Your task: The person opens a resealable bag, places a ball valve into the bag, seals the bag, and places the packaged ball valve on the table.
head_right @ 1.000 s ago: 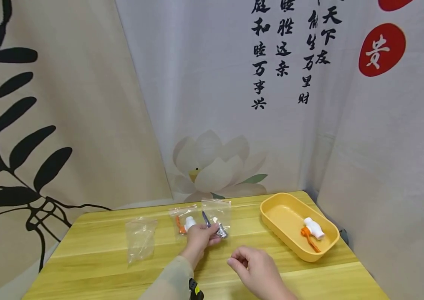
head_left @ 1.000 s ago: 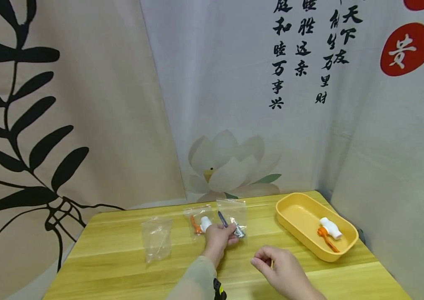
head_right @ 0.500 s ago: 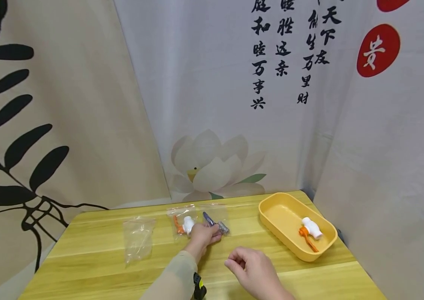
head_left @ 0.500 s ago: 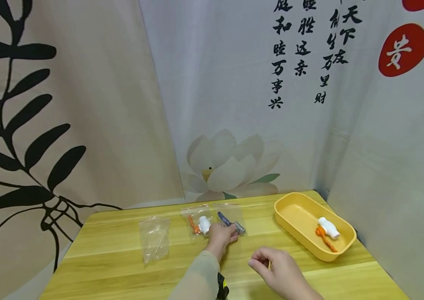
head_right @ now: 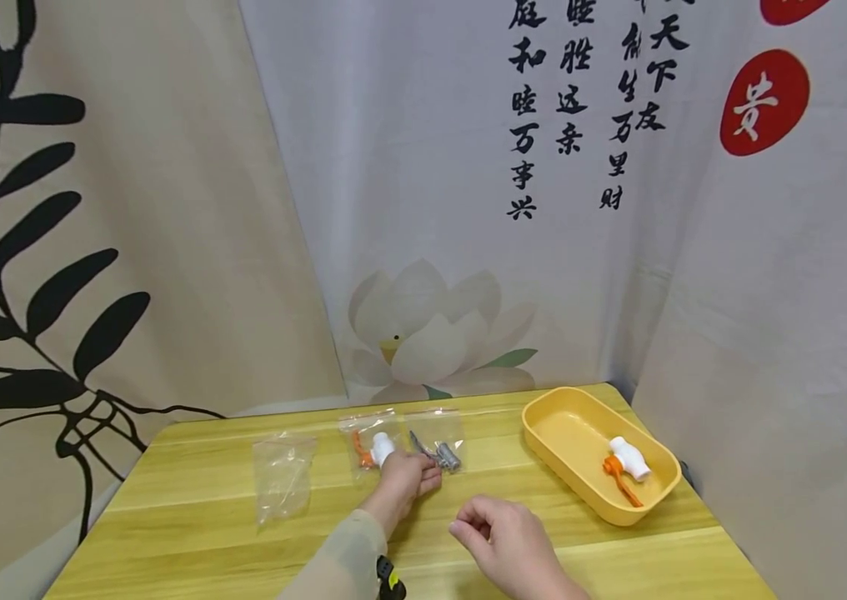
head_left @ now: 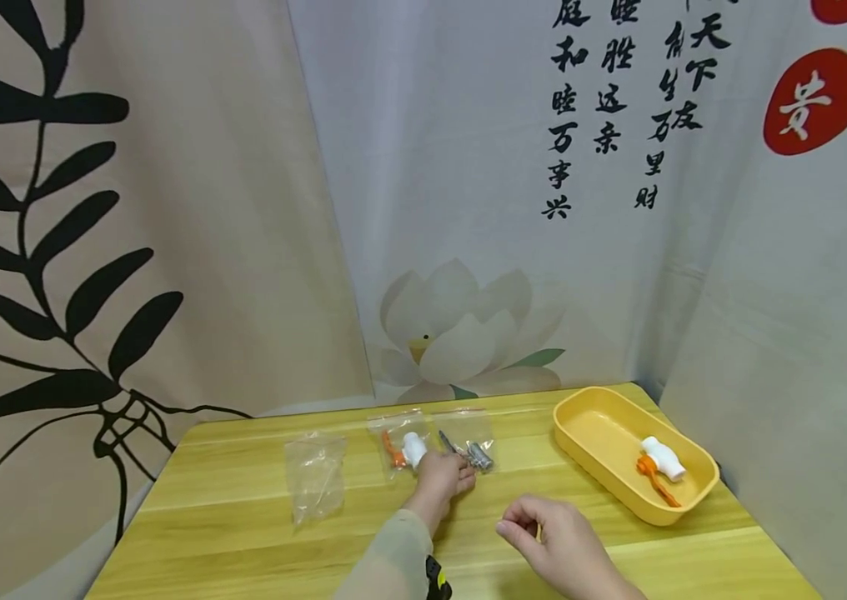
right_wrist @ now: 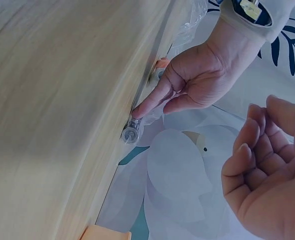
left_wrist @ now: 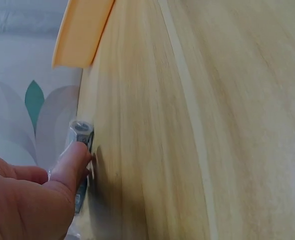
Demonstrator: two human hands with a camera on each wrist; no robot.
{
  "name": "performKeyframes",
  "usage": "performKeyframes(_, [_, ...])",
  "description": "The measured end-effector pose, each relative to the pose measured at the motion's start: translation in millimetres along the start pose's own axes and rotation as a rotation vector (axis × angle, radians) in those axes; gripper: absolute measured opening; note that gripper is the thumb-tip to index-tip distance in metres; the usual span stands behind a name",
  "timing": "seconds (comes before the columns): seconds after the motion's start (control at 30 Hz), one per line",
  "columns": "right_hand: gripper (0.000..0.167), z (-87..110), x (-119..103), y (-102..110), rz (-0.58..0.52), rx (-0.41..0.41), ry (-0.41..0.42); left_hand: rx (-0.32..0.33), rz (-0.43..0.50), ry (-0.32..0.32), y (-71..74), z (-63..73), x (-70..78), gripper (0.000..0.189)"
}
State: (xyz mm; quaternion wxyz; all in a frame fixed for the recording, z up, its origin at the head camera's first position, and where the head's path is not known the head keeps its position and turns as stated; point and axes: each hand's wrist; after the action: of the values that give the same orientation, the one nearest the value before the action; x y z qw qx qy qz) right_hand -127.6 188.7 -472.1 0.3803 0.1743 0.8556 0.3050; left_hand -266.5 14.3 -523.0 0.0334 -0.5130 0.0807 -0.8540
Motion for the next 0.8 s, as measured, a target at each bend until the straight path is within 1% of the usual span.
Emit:
performKeyframes(0.13, [0.014,1.1,0,-2,-0.013,0.000,0.029,-0.020,0.013,0.010,3.8,0.8,-0.3,0.045])
performKeyframes(0.23, [0.014,1.4,0,-2,-0.017,0.001,0.038,-0.026,0.015,0.007,5.9,3.8,-0.2,0.046])
performKeyframes(0.37, [0.014,0.7,-1,-2,-0.025,-0.012,0.019,-0.018,0.029,-0.002,8.7,4.7,-2.3,0.049])
performKeyframes(0.57, [0.012,-1.2,0,-1,-0.025,-0.032,-0.004,0.007,0.059,-0.001,11.2,3.2,-3.9,0.050])
performKeyframes(0.7, [0.012,-1.6,-1,-1,-0.024,-0.034,-0.005,0.021,0.054,0.001,12.0,4.7,-4.1,0.047])
performKeyframes(0.8, [0.012,-1.9,-1,-1,-0.024,-0.034,-0.011,0.022,0.032,0.003,14.0,7.8,-4.3,0.042])
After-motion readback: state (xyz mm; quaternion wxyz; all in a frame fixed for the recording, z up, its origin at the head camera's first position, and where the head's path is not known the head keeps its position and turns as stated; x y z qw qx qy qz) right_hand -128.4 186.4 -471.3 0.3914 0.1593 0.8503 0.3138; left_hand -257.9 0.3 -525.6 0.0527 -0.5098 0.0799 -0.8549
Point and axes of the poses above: each hand's wrist, its own z-axis away from the middle knuckle, its own y-axis out of the back of the hand, x = y × z, and after that the axes turned 12 degrees about y, right-handed
